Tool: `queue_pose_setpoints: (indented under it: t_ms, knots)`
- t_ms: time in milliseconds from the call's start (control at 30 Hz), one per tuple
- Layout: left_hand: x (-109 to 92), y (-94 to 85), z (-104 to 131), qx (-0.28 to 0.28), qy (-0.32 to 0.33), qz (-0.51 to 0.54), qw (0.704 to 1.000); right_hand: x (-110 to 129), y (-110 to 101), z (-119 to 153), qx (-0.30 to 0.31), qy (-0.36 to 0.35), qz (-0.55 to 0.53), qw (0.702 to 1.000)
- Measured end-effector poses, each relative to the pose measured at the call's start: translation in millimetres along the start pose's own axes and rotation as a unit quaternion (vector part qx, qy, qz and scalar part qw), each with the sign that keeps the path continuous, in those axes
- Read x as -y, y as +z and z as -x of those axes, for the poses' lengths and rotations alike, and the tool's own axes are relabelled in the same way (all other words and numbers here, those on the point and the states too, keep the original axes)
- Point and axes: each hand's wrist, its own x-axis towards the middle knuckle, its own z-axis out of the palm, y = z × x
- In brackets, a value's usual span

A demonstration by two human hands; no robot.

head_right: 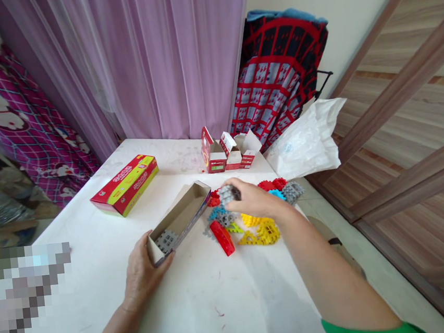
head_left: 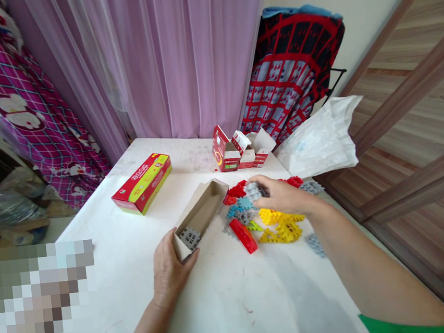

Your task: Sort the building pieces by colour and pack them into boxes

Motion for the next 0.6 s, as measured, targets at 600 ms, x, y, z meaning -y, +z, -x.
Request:
queue_pose_setpoints:
  t_ms: [600]
  knots:
    - [-6.9, 4.2, 4.7, -0.026, -0.005, 0.050, 0.998, 93.9, 99.0, -79.0, 0.116, 0.075, 0.352, 0.926]
